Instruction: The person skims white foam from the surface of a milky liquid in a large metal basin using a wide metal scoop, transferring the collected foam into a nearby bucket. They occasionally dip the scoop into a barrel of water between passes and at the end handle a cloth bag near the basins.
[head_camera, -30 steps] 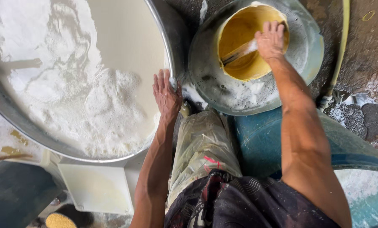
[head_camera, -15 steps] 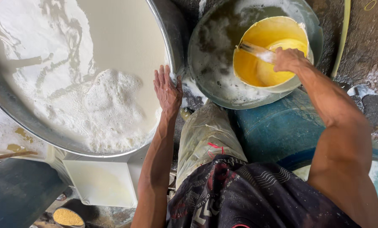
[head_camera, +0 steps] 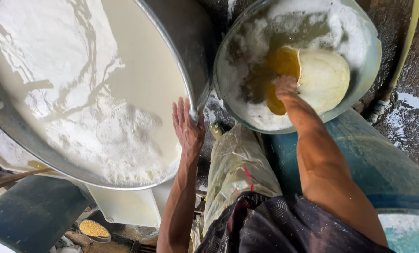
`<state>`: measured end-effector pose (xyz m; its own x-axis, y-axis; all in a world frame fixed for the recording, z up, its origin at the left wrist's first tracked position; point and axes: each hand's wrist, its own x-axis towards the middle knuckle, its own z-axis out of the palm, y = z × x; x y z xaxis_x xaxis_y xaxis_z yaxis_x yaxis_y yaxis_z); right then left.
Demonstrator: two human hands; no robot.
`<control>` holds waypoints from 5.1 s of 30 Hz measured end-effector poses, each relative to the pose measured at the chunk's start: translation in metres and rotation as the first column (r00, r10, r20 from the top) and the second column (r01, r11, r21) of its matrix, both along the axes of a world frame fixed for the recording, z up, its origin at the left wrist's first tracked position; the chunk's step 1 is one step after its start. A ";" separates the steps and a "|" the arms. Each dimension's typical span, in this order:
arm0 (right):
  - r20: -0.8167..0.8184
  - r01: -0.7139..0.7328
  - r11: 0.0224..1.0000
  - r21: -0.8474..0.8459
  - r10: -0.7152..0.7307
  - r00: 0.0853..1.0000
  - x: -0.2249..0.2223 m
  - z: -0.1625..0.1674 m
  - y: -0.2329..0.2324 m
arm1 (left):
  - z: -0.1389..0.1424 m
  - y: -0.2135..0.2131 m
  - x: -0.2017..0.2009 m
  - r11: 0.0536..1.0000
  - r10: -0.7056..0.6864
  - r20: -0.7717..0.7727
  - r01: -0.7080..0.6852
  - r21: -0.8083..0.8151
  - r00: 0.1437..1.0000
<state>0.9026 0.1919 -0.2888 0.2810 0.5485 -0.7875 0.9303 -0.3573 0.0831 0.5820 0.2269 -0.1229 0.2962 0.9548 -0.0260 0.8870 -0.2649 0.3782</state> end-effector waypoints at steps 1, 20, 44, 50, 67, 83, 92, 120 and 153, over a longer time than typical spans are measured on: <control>-0.028 0.045 0.999 -0.007 -0.045 0.999 -0.003 -0.006 0.001 | 0.001 0.000 0.000 1.000 -0.008 0.002 0.008 -0.003 1.000; -0.446 0.474 0.878 0.068 -0.398 0.802 -0.066 -0.056 0.006 | 0.016 0.023 0.004 0.996 0.045 0.028 -0.043 -0.075 0.999; -0.853 0.916 -0.326 -0.236 -0.383 -0.355 -0.047 0.214 -0.281 | 0.044 -0.078 0.053 0.920 -0.187 0.694 0.372 -0.125 0.695; -0.877 0.746 -0.582 -0.322 -0.113 -0.467 -0.061 0.284 -0.415 | 0.177 -0.131 0.110 0.461 0.351 0.841 0.705 -0.538 0.412; -0.802 0.703 -0.650 -0.289 0.566 0.193 -0.095 0.371 -0.495 | 0.369 -0.295 0.218 -0.191 -0.428 0.759 0.870 0.455 -0.491; -0.587 0.882 0.343 0.324 -0.658 0.472 0.048 0.238 -0.236 | 0.025 -0.029 -0.032 0.996 0.010 0.101 -0.002 -0.085 0.995; 0.053 0.126 0.981 0.146 -0.135 0.990 0.050 0.090 -0.080 | 0.035 -0.047 -0.034 0.993 0.056 0.027 -0.053 -0.101 0.998; -0.339 0.175 0.984 0.012 -0.161 0.927 -0.069 -0.025 -0.007 | 0.050 -0.032 -0.010 0.977 0.127 0.035 -0.119 -0.174 0.991; -0.888 0.592 -0.667 -0.453 0.397 -0.232 -0.138 0.348 -0.472 | 0.307 -0.180 0.112 0.418 -0.344 0.927 0.908 0.009 0.148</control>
